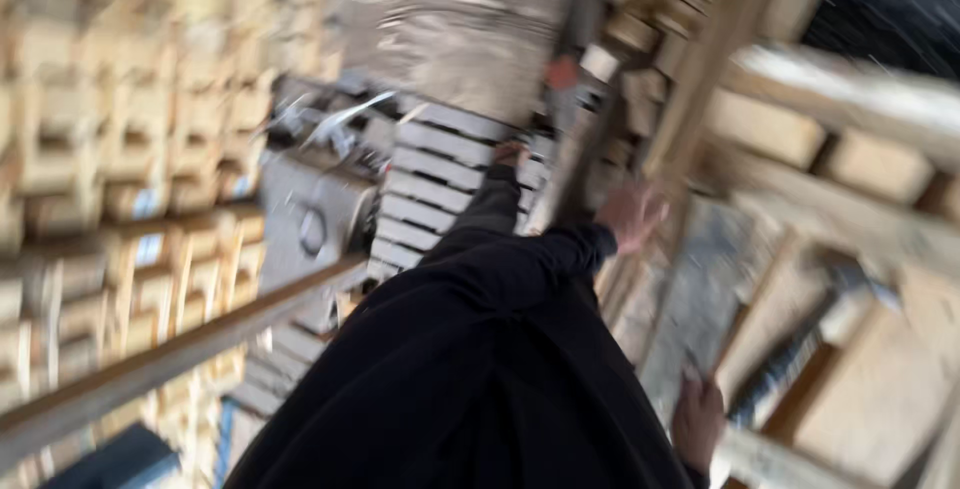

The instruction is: The person assembles small wooden blocks into a pallet structure using a hammer and nails. They position blocks, drive nails, and occasionally adjust pieces to fit.

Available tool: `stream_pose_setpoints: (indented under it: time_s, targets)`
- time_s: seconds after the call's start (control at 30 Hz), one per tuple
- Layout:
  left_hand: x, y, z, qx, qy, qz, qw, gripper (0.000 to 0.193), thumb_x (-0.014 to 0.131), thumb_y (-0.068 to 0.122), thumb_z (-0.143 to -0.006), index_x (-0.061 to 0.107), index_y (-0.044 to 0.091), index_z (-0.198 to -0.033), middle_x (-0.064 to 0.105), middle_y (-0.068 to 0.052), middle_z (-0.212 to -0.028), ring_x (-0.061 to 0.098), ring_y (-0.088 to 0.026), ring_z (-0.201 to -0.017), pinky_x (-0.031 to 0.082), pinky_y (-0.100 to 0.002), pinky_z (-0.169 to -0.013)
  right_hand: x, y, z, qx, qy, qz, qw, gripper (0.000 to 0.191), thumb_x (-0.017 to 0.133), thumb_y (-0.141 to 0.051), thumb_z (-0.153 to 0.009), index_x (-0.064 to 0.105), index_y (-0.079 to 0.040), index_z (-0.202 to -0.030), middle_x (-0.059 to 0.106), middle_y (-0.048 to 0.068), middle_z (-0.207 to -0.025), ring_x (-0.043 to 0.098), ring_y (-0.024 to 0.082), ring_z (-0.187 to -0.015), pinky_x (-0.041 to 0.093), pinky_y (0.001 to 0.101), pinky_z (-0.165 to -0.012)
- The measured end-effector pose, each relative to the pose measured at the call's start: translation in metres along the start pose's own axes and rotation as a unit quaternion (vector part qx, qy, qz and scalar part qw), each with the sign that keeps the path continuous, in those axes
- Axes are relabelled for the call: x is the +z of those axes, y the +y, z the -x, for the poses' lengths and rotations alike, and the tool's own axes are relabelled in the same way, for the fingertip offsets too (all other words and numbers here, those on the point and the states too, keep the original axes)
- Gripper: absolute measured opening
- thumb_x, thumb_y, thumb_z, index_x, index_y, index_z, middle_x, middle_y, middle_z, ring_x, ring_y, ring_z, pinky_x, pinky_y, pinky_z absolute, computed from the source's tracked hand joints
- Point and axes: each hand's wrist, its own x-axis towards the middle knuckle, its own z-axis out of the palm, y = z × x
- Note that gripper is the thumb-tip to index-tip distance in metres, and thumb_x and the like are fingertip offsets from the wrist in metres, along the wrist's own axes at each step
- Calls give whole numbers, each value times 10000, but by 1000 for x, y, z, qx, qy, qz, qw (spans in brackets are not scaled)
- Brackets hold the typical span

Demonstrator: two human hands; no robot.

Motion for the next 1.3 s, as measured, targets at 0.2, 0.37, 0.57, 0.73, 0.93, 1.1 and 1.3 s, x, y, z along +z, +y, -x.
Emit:
stream_pose_setpoints:
  time_s: [0.2,0.37,0.57,0.73,0.93,1.1,1.3]
  targets:
    - [-83,-104,47,-87,-292,33,952,395,607,343,-969,721,57,-1217,720,-152,-1150,664,-350,-1051,515,-499,-915,3,-44,-93,146,-40,69,986,372,603,-366,-1100,662,-6,-1176,670,270,-971,616,476,-903,490,544,-766]
    - [-140,-147,60,-115,-90,134,980,550,700,426,-921,622,13,-1276,663,-205,-1180,622,-412,-1071,485,-527,-926,51,-155,-135,42,17,34,998,373,624,-378,-1081,663,-13,-1148,670,247,-928,613,436,-843,490,517,-708]
    - [-231,-250,58,-144,-76,180,970,419,680,434,-899,702,93,-1143,721,-135,-1077,678,-360,-1004,524,-521,-881,111,-264,-119,-19,-10,33,999,376,649,-393,-1057,665,-21,-1114,670,220,-877,609,389,-770,490,486,-640]
    - [-306,-350,79,-161,56,227,959,491,711,426,-825,732,110,-1199,741,-164,-1122,692,-359,-1059,539,-481,-927,158,-356,-114,-4,-94,92,991,380,670,-405,-1038,667,-28,-1087,671,197,-834,606,349,-709,490,459,-582]
    - [-385,-460,139,-241,71,227,941,644,699,452,-837,648,10,-1303,716,-186,-1209,677,-363,-1103,531,-452,-936,210,-447,-104,19,-134,149,980,387,695,-420,-1014,669,-36,-1053,671,170,-782,602,301,-636,490,428,-514]
    - [-449,-468,158,-251,48,286,923,869,670,620,-856,493,19,-1459,666,-216,-1305,654,-371,-1196,501,-449,-1019,238,-483,-82,-4,-123,178,976,393,716,-432,-995,671,-43,-1025,672,148,-739,598,261,-575,489,401,-456]
    - [-586,-503,170,-274,70,619,733,1093,487,799,-845,267,29,-1588,371,-342,-1472,430,-557,-1329,479,-721,-1003,263,-608,-125,-465,-100,295,829,218,700,-351,-961,745,-146,-1017,693,123,-756,550,185,-496,457,348,-398]
